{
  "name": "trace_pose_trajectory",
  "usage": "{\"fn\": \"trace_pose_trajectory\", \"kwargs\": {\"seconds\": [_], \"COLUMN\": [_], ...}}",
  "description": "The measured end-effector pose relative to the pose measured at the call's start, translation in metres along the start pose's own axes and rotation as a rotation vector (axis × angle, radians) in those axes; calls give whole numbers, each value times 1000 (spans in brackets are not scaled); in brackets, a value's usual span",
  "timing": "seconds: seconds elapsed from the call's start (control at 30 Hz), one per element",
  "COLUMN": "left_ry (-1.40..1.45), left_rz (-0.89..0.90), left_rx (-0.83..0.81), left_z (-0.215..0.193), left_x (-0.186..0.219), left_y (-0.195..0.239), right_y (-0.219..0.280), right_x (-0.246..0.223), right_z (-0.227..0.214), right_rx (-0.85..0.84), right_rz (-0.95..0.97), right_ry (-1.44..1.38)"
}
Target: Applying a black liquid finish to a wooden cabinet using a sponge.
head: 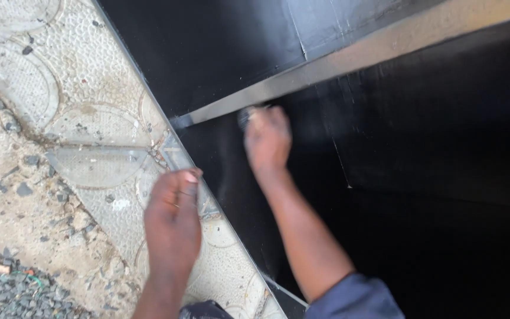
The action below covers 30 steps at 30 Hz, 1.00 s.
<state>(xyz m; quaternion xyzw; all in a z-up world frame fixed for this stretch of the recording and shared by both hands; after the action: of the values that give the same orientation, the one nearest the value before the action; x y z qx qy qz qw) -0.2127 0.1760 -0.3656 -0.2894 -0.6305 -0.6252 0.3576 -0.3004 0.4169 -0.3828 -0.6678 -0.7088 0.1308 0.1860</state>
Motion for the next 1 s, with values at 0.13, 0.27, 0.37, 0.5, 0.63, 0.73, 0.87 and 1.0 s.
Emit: {"fn": "trace_pose_trajectory", "kwargs": {"seconds": [0.13, 0.27, 0.37, 0.5, 0.63, 0.73, 0.87, 1.0], "left_ry": [-48, -11, 50, 216, 324, 368, 327, 118], "left_rz": [194, 89, 58, 273, 254, 257, 28, -15], "left_rx": [-83, 63, 250, 459, 448, 448, 124, -89], "left_z": [15, -3, -21, -37, -42, -38, -3, 12], "left_x": [0, -4, -7, -3, 7, 18, 11, 2], "left_y": [3, -4, -12, -16, -17, -10, -5, 6], "right_y": [-46, -67, -39, 7, 74, 66, 36, -13], "right_x": [176, 160, 102, 3, -111, -108, 16, 259], "right_z": [74, 51, 28, 5, -13, -45, -8, 87], "right_rx": [-170, -143, -104, -26, -345, -137, 48, -78], "right_rz": [435, 454, 481, 508, 566, 424, 218, 718], "right_ry": [282, 74, -84, -303, -667, -593, 5, 163]}}
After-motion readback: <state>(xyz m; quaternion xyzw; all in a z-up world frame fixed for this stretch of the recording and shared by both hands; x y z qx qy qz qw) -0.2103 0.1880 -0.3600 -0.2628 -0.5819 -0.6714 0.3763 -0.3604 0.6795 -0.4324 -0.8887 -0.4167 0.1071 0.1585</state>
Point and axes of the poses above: each hand's wrist, its own y-axis away from the middle knuckle, its own z-axis out of the palm, x = y × z, the point moved 7 cm from there along -y, towards the middle knuckle, and after that the axes turned 3 degrees about x, right-handed, at the moved point
